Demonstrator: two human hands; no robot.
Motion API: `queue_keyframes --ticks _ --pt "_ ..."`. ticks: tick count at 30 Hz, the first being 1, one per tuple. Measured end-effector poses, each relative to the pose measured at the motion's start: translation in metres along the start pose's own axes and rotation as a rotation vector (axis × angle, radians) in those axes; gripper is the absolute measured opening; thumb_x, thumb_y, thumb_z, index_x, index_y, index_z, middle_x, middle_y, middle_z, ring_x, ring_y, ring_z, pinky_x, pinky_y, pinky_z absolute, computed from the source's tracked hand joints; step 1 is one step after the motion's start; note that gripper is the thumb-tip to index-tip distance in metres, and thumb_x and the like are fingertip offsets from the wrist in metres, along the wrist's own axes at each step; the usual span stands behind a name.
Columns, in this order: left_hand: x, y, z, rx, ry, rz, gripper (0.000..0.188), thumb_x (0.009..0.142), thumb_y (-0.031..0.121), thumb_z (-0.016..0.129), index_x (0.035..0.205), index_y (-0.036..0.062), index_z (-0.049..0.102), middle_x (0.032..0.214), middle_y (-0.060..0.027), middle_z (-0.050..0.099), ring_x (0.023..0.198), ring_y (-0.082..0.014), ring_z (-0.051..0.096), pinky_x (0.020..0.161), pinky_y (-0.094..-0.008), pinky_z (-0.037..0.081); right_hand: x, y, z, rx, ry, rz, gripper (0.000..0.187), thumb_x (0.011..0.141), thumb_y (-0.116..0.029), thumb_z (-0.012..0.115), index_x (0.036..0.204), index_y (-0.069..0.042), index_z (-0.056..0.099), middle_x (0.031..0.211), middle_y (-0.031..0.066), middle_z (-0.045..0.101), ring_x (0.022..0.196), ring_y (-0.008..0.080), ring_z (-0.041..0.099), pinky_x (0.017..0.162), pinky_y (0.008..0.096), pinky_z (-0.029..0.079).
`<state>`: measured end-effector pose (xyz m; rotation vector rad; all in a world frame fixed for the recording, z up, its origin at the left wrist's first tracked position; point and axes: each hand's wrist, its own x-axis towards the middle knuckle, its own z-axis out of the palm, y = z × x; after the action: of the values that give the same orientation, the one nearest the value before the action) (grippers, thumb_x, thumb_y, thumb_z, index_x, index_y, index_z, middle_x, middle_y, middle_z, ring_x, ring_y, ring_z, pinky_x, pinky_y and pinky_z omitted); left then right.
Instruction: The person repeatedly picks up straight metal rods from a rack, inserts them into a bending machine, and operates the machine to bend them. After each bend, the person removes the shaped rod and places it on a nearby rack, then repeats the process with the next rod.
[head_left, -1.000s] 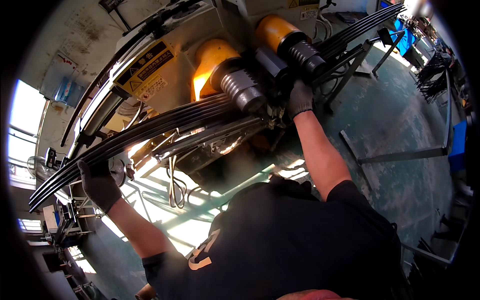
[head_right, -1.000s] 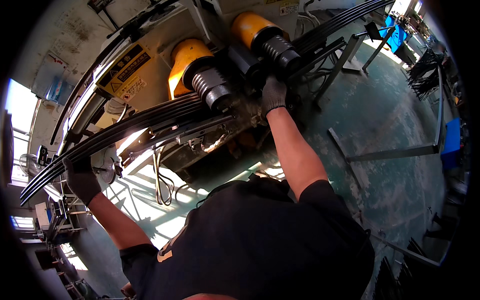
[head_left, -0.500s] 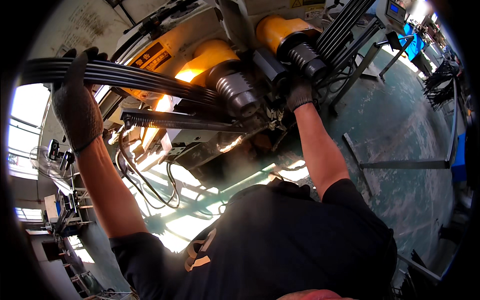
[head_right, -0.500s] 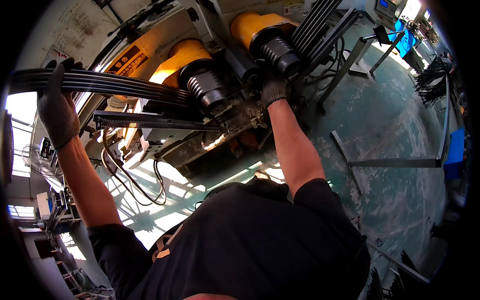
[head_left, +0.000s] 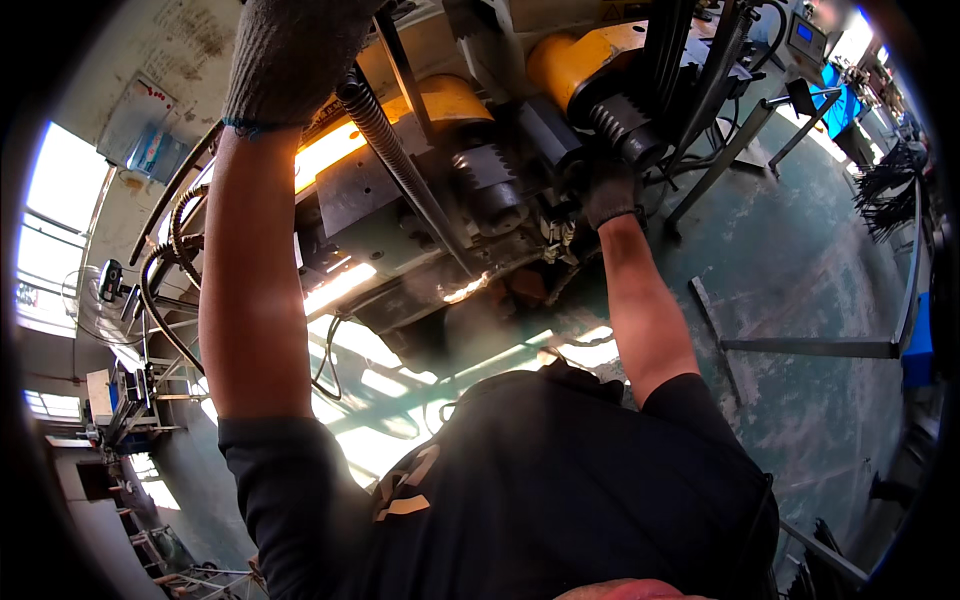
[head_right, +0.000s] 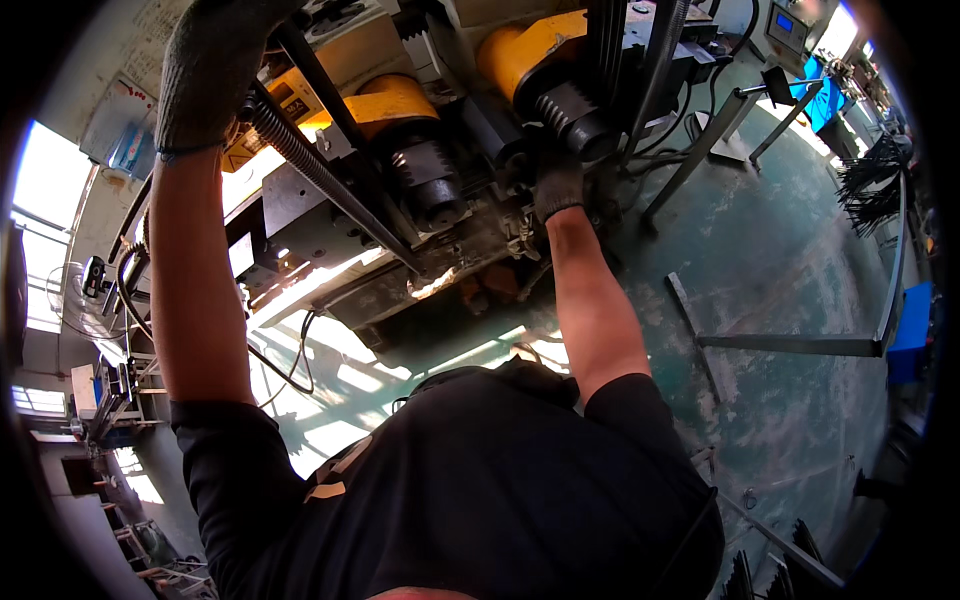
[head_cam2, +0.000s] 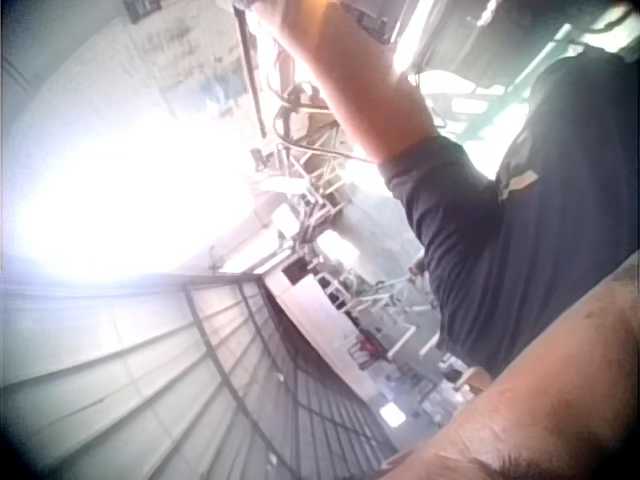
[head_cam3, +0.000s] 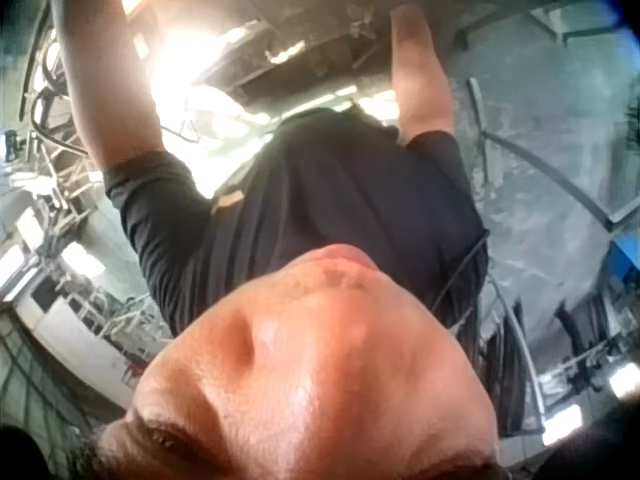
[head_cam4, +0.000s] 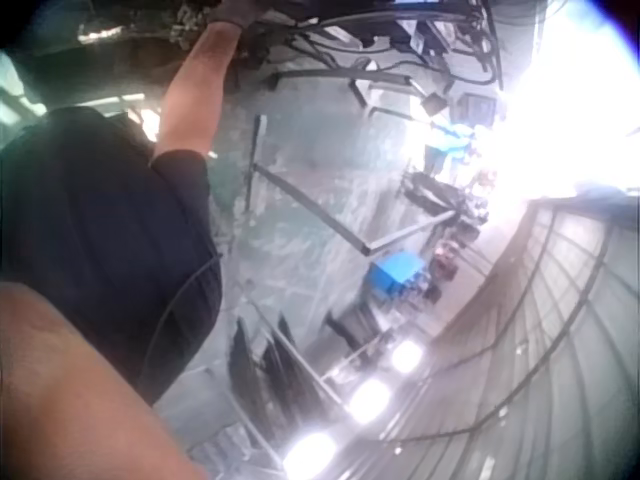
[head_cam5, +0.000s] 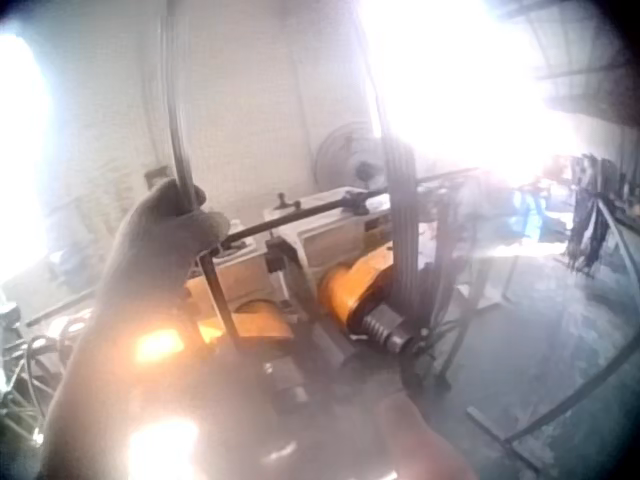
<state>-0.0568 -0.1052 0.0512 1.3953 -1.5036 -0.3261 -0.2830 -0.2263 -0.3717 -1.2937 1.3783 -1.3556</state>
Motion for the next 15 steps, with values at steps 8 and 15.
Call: queue_keyframes --ticks 8,15 --pt "0.004 -0.023 -0.009 -0.084 -0.084 0.174 0.025 0.091 0.012 0.068 0.111 -0.0017 0.061 0.089 -0.007 0.063 0.086 -0.0183 0.061 0.08 -0.0345 0.048 -0.012 -0.044 0.016 0.649 0.265 0.199 0.014 0.098 -0.016 0.06 0.103 -0.005 0.067 0.085 0.0058 0.068 0.069 0.0189 0.067 0.061 0.0326 0.056" --pt "-0.003 -0.023 -0.004 -0.173 -0.084 0.18 0.021 0.09 0.01 0.066 0.107 -0.0007 0.061 0.088 -0.0068 0.059 0.084 -0.0196 0.059 0.08 -0.0355 0.048 -0.025 -0.071 0.018 0.819 0.243 0.298 0.011 0.098 -0.015 0.062 0.102 -0.005 0.067 0.078 0.0049 0.065 0.061 0.0185 0.064 0.053 0.0325 0.053"
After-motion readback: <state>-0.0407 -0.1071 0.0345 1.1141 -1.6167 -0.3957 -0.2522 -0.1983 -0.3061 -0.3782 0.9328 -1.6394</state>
